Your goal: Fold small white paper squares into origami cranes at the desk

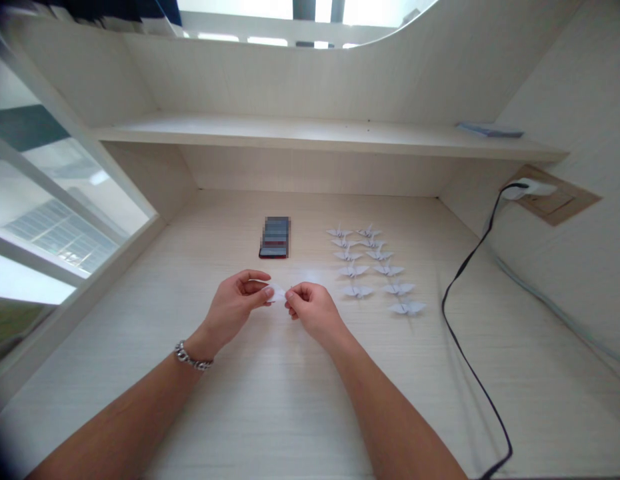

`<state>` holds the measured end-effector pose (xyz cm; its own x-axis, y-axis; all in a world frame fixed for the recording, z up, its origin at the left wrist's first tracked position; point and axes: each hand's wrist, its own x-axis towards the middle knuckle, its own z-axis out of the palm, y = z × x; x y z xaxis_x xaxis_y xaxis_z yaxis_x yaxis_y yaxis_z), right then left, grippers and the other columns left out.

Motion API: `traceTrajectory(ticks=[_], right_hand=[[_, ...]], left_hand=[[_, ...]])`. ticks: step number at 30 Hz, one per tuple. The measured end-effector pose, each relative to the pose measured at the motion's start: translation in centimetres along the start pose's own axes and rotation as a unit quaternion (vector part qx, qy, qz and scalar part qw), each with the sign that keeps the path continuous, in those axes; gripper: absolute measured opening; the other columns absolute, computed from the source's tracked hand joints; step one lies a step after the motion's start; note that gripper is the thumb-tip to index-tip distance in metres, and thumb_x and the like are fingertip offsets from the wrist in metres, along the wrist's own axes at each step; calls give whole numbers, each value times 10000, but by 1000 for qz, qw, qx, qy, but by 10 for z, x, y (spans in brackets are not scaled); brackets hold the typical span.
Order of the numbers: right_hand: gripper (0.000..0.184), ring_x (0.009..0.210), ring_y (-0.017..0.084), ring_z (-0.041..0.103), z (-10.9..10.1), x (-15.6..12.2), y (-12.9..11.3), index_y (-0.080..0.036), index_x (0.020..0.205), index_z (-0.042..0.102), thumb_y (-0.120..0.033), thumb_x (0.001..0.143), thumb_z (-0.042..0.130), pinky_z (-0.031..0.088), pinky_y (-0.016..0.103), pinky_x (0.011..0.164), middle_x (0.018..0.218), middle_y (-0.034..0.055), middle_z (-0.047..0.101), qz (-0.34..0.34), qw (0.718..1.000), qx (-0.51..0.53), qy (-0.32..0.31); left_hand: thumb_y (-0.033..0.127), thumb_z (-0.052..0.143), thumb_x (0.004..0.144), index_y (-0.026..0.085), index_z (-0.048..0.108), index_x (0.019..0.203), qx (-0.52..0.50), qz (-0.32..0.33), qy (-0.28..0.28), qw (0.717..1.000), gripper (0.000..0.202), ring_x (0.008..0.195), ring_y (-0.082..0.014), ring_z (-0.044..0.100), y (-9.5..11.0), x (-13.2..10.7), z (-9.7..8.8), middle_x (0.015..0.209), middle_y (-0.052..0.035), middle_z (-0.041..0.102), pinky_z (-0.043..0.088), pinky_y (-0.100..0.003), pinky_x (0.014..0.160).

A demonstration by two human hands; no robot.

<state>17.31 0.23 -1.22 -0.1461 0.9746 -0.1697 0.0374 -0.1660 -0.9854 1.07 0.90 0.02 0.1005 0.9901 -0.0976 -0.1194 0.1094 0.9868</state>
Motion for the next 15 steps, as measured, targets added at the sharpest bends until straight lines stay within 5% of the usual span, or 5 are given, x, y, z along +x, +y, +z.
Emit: traceTrajectory(ticks=[15], right_hand=[[185,492,102,501,1,-1,1,-144,699,591,-326,732,590,406,226,471,597,14,591,-47,998,-37,7]], left_hand=[[214,708,645,125,583,888,-4,8,-24,1000,287,631,-125,614,1,-4,5,680,-22,659,544,-290,639]])
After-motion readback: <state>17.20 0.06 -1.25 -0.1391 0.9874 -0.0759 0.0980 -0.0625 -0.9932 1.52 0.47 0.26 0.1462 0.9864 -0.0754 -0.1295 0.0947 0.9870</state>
